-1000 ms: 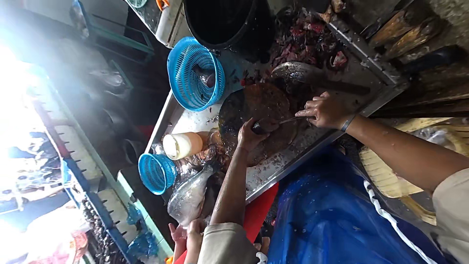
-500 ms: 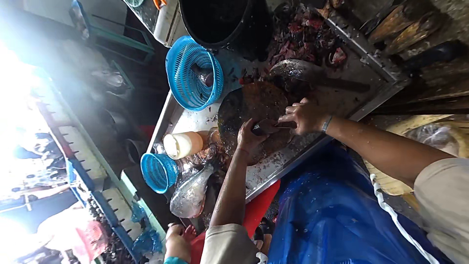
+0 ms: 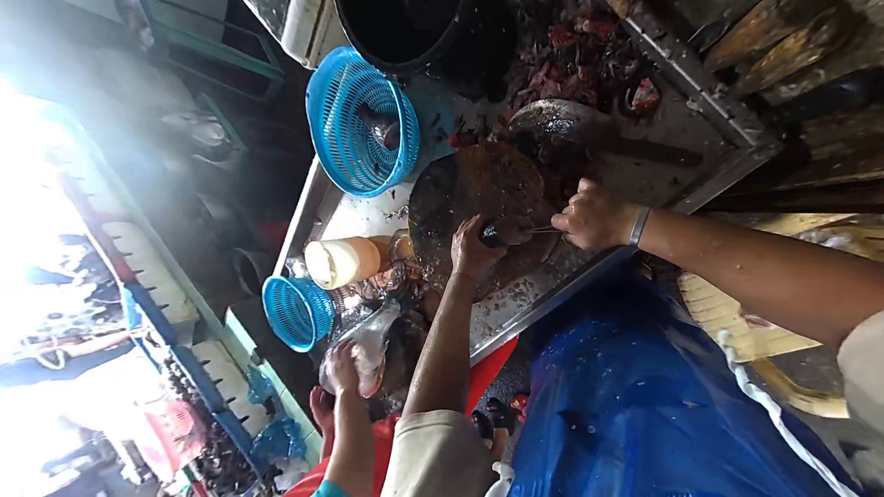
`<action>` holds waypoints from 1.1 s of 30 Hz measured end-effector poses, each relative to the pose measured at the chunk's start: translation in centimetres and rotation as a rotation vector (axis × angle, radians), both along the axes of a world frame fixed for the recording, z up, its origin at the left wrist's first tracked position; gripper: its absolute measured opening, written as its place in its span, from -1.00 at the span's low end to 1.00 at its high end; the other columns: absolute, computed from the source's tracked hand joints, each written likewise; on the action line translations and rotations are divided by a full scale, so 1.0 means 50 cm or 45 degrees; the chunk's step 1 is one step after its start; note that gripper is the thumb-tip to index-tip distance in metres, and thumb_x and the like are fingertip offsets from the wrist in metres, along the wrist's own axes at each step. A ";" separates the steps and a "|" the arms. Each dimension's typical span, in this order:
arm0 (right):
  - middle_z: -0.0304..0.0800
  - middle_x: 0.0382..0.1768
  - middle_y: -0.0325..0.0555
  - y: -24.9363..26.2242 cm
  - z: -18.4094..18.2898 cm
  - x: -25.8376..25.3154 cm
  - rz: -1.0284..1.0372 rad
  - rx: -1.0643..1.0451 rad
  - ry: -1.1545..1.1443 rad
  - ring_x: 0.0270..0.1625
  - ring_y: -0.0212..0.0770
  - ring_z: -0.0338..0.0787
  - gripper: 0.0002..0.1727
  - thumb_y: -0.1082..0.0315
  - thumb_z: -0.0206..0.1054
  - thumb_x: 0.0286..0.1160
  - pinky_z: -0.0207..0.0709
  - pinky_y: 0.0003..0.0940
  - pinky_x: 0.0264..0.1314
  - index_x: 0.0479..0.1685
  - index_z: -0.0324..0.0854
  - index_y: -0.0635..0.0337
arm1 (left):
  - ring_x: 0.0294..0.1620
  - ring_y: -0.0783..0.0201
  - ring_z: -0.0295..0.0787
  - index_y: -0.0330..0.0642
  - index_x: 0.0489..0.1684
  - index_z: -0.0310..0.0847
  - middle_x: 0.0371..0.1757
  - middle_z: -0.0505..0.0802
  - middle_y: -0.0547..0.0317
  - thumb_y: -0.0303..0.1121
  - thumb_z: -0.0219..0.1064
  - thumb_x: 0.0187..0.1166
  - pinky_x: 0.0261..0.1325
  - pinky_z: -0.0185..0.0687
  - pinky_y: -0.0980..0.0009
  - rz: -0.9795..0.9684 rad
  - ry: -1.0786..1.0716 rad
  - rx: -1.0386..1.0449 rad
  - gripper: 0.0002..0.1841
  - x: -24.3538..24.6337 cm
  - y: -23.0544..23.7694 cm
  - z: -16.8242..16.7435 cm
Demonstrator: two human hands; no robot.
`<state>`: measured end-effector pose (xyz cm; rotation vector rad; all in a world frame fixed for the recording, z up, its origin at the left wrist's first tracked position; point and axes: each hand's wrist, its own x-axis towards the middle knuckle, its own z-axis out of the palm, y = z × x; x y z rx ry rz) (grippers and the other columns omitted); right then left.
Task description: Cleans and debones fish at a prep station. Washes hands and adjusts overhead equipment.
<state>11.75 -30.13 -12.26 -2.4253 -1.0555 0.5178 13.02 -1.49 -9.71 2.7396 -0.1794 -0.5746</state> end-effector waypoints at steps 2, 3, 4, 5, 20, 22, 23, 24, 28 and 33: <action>0.79 -0.43 0.08 -0.015 -0.020 -0.007 -0.024 0.081 -0.027 -0.20 0.16 0.82 -0.83 0.32 0.30 0.51 0.45 0.24 0.21 -0.22 0.72 0.23 | 0.38 0.08 0.72 -0.02 0.28 0.75 0.26 0.85 0.12 -0.23 0.77 0.02 0.53 0.51 -0.10 -0.002 -0.044 -0.006 -0.33 -0.006 0.004 -0.009; 0.79 -0.45 0.08 -0.029 -0.032 -0.015 -0.048 0.121 -0.031 -0.22 0.16 0.82 -0.84 0.32 0.31 0.49 0.46 0.26 0.22 -0.23 0.72 0.23 | 0.38 0.08 0.72 -0.02 0.27 0.75 0.26 0.85 0.13 -0.21 0.76 0.03 0.52 0.51 -0.11 0.002 -0.058 0.002 -0.34 -0.011 0.004 -0.009; 0.79 -0.44 0.08 -0.050 -0.042 -0.021 -0.078 0.148 -0.029 -0.23 0.17 0.83 -0.83 0.31 0.35 0.49 0.48 0.29 0.24 -0.20 0.73 0.23 | 0.36 0.08 0.73 -0.01 0.26 0.76 0.25 0.86 0.13 -0.20 0.76 0.04 0.51 0.52 -0.11 0.009 -0.073 0.009 -0.36 -0.012 0.003 -0.008; 0.80 -0.45 0.08 -0.075 -0.049 -0.024 -0.107 0.171 -0.047 -0.25 0.16 0.83 -0.83 0.30 0.37 0.48 0.50 0.29 0.22 -0.20 0.74 0.22 | 0.36 0.08 0.73 -0.01 0.25 0.76 0.25 0.86 0.13 -0.19 0.76 0.06 0.50 0.51 -0.12 0.018 -0.080 0.009 -0.37 -0.010 0.000 -0.006; 0.71 0.35 0.30 -0.070 0.036 0.108 -0.857 0.113 -0.100 0.31 0.45 0.70 -0.35 -0.03 0.43 0.44 0.32 0.62 0.34 0.50 0.58 0.07 | 0.44 0.03 0.70 -0.03 0.39 0.68 0.36 0.81 0.05 -0.20 0.74 0.12 0.56 0.51 -0.13 0.283 -0.072 0.095 -0.31 -0.035 0.020 0.021; 0.69 0.30 0.37 -0.035 -0.018 0.108 -0.816 0.009 0.230 0.30 0.48 0.70 -0.34 0.00 0.53 0.34 0.37 0.67 0.27 0.44 0.61 0.12 | 0.45 0.02 0.68 -0.01 0.40 0.67 0.37 0.80 0.05 -0.18 0.73 0.13 0.56 0.50 -0.14 0.321 -0.054 0.117 -0.30 -0.051 0.022 0.016; 0.77 0.14 0.29 -0.025 -0.021 0.096 -0.820 0.078 0.369 0.18 0.36 0.78 -0.40 -0.04 0.54 0.33 0.55 0.53 0.14 0.29 0.66 0.13 | 0.45 0.01 0.68 -0.02 0.40 0.68 0.36 0.81 0.04 -0.17 0.73 0.13 0.55 0.51 -0.14 0.331 -0.070 0.113 -0.30 -0.049 0.021 0.015; 0.82 -0.04 0.20 -0.018 -0.013 0.078 -0.810 0.228 0.542 0.00 0.22 0.83 -0.51 0.01 0.55 0.39 0.64 0.36 0.01 0.15 0.71 0.15 | 0.46 0.00 0.68 -0.03 0.41 0.67 0.37 0.80 0.03 -0.18 0.73 0.14 0.56 0.50 -0.14 0.345 -0.082 0.101 -0.30 -0.045 0.018 0.013; 0.63 -0.43 -0.29 0.008 0.006 -0.035 -0.672 0.870 1.702 -0.61 -0.46 0.46 -0.66 0.12 0.00 0.87 0.40 -0.54 -0.59 0.06 0.65 0.08 | 0.46 -0.02 0.66 -0.02 0.40 0.68 0.38 0.80 0.04 -0.17 0.73 0.14 0.55 0.49 -0.16 0.375 -0.072 0.095 -0.31 -0.055 0.020 0.005; 0.36 -0.70 -0.38 0.056 -0.054 -0.066 -0.680 1.032 2.259 -0.74 -0.45 0.39 -0.54 -0.10 0.02 0.81 0.45 -0.51 -0.67 -0.24 0.59 0.04 | 0.46 0.00 0.66 -0.02 0.38 0.69 0.36 0.80 0.08 -0.18 0.75 0.08 0.54 0.51 -0.13 0.341 -0.122 0.082 -0.29 -0.062 0.027 -0.007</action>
